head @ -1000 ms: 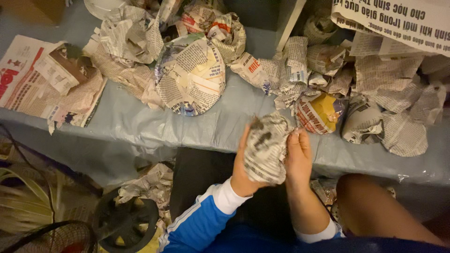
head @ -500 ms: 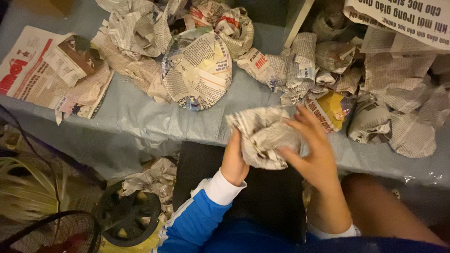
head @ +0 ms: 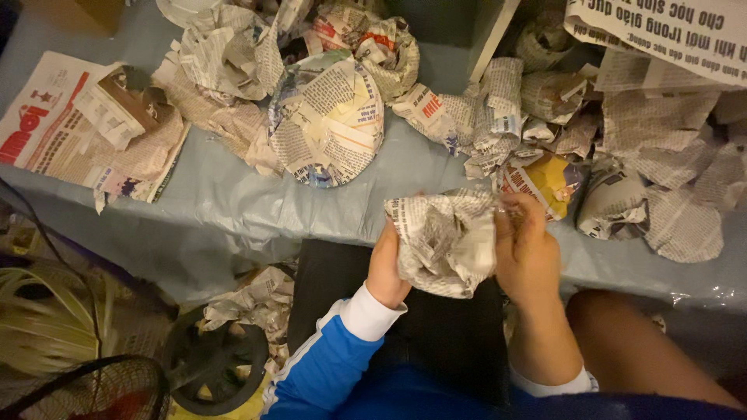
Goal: The person sits at a table covered with crumpled newspaper and wraps ceramic bowls in newspaper, pressing the paper around each bowl by hand. They place the wrapped bowls onto a white shelf unit and occasionally reach for new sheets of newspaper to continue wrapping.
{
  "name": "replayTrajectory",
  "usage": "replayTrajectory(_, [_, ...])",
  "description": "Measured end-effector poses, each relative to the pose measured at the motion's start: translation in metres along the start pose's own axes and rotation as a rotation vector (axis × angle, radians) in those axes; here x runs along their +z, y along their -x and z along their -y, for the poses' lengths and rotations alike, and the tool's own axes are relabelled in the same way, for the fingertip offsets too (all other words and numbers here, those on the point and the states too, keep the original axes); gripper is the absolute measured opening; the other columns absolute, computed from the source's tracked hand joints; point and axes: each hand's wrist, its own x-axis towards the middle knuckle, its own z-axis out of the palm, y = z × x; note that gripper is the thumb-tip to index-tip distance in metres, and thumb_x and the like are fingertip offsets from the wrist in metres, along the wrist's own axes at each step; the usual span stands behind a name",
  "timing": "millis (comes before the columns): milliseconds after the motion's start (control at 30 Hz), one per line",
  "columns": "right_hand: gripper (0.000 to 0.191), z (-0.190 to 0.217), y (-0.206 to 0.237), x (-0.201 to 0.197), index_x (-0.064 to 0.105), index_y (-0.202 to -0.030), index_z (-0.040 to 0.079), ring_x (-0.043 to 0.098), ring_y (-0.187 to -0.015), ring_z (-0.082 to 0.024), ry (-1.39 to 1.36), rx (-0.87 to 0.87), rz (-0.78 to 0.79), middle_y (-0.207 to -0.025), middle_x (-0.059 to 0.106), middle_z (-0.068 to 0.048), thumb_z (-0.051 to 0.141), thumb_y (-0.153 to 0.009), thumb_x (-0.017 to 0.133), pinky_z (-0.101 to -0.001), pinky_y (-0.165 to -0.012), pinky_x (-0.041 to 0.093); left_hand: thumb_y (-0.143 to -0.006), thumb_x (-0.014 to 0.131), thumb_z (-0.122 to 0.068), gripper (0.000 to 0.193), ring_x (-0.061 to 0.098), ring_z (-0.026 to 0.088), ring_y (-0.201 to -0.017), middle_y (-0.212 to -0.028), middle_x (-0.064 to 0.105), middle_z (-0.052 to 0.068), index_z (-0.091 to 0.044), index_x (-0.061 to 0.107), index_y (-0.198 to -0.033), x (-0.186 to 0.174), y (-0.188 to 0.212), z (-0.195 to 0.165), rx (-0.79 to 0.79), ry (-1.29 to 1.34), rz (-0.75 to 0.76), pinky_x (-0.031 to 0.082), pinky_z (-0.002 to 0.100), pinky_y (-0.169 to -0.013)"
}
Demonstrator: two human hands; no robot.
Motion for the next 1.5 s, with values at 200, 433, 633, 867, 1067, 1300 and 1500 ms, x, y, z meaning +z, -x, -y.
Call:
replayTrajectory(200, [0.036, -0.051, -0.015, 0.017, 0.053, -0.136, 0.007, 0.064, -0.100, -0.021, -0.627, 0.328, 0.041, -0.118, 0.068, -0.010, 0.000, -0.101, 0.053, -0.0337, -0.084, 0.051, -0.112, 0.045, -0.018, 0.038, 0.060, 0.026, -0.126, -0.140, 0.061, 0.013, 0.000, 0.051, -0.145, -0.016, -0.005, 0.006, -0.006, 0.195, 0.112, 0.047, 0.042, -0.111])
replayTrajectory(433, [0.028, -0.035, 0.010, 0.016, 0.052, -0.140, 0.003, 0.059, -0.121, -0.020, -0.448, -0.114, -0.605, -0.131, 0.059, -0.013, 0.002, -0.112, 0.057, -0.0328, -0.112, 0.046, -0.110, 0.039, -0.031, 0.045, 0.063, 0.024, -0.119, -0.132, 0.064, 0.013, -0.001, 0.054, -0.139, 0.004, -0.003, -0.009, 0.200, 0.088, -0.179, 0.049, 0.040, -0.104])
replayTrajectory(633, [0.025, 0.017, 0.005, -0.022, 0.068, -0.096, 0.005, 0.065, -0.095, -0.040, 0.086, -0.630, -0.095, -0.099, 0.069, -0.018, 0.025, -0.081, 0.067, -0.0450, -0.088, 0.045, -0.113, 0.037, -0.027, 0.043, 0.062, 0.020, -0.117, -0.131, 0.065, 0.013, 0.004, 0.055, -0.137, -0.002, -0.003, -0.012, 0.398, -0.420, -0.226, 0.048, 0.034, -0.104])
replayTrajectory(867, [0.025, 0.000, -0.006, -0.008, 0.076, -0.103, 0.013, 0.066, -0.089, -0.033, 0.228, -0.104, 0.117, -0.087, 0.073, -0.013, 0.032, -0.086, 0.075, -0.0477, -0.081, 0.046, -0.109, 0.039, -0.021, 0.036, 0.064, 0.016, -0.106, -0.120, 0.069, 0.010, 0.003, 0.059, -0.128, -0.027, 0.004, -0.005, 0.376, -0.560, -0.176, 0.051, 0.031, -0.095])
replayTrajectory(1067, [0.042, -0.035, -0.001, 0.011, 0.074, -0.103, 0.006, 0.071, -0.072, -0.034, -0.120, 0.353, 0.248, -0.079, 0.073, -0.018, 0.043, -0.085, 0.069, -0.0421, -0.068, 0.053, -0.110, 0.053, -0.025, 0.035, 0.050, 0.014, -0.075, -0.076, 0.058, 0.015, 0.006, 0.064, -0.100, -0.021, -0.005, -0.024, 0.353, -1.123, -0.170, 0.044, 0.032, -0.067])
replayTrajectory(1300, [0.056, -0.050, -0.008, -0.009, 0.076, -0.090, -0.001, 0.072, -0.071, -0.036, 0.047, 0.542, 0.018, -0.076, 0.071, -0.021, 0.053, -0.094, 0.062, -0.0445, -0.068, 0.052, -0.111, 0.046, -0.039, 0.048, 0.058, 0.023, -0.092, -0.100, 0.066, 0.015, 0.005, 0.065, -0.108, 0.030, -0.072, -0.116, 0.596, -0.938, -0.503, 0.048, 0.037, -0.085])
replayTrajectory(1500, [0.065, -0.056, -0.012, -0.017, 0.080, -0.085, 0.004, 0.073, -0.081, -0.042, 0.328, 0.534, 0.303, -0.077, 0.072, -0.025, 0.063, -0.094, 0.054, -0.0489, -0.077, 0.055, -0.096, 0.060, -0.044, 0.081, 0.050, 0.038, -0.139, -0.156, 0.043, 0.025, 0.002, 0.028, -0.155, 0.076, -0.145, -0.140, 0.526, -0.324, -0.449, 0.044, 0.047, -0.113])
